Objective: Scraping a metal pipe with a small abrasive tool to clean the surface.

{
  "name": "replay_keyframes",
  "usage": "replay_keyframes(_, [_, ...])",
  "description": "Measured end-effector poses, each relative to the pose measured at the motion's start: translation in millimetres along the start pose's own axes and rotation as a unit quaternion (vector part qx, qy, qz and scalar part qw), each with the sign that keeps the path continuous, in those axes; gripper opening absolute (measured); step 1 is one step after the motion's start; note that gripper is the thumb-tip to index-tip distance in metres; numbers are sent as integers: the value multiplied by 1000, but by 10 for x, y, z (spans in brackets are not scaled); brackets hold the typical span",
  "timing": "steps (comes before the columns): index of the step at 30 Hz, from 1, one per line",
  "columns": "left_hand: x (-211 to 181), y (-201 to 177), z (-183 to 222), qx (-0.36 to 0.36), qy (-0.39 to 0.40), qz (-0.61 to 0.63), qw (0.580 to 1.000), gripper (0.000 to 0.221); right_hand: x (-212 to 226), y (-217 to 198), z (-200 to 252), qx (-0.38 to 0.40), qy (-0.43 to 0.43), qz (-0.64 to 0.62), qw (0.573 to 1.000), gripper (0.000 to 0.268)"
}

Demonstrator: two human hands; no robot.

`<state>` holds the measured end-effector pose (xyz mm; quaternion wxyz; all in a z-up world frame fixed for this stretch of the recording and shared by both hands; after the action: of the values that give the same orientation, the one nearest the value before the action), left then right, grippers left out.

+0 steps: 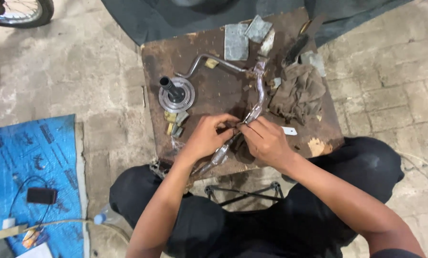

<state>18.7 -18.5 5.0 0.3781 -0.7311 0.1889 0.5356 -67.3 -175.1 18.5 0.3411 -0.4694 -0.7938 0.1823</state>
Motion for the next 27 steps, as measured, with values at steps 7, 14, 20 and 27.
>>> replay_keyframes(7, [1,-25,4,2,-10,-6,1000,28,-16,20,-4,17,-7,5,1000,18])
replay_keyframes(14, [34,-21,-15,4,3,-24,1000,28,45,-25,-99,40,34,-28,998,13])
replay_keyframes(20, [23,-16,-19,-2,9,-24,1000,28,-39,20,-12,51,43,-29,997,12])
replay_keyframes(27, [-41,-21,-43,1,14,-24,1000,28,-73,34,24,54,37,-39,997,12])
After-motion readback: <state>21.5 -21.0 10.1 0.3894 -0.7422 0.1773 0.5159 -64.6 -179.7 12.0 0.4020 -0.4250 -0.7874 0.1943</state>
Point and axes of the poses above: each hand's wrist, its own z-axis away from the middle knuckle, its own y-axis out of the palm, x = y × z, the point moved 3 cm from there along -z, towards the middle knuckle, and after that the axes turned 15 degrees about y, right-handed, at the moved point
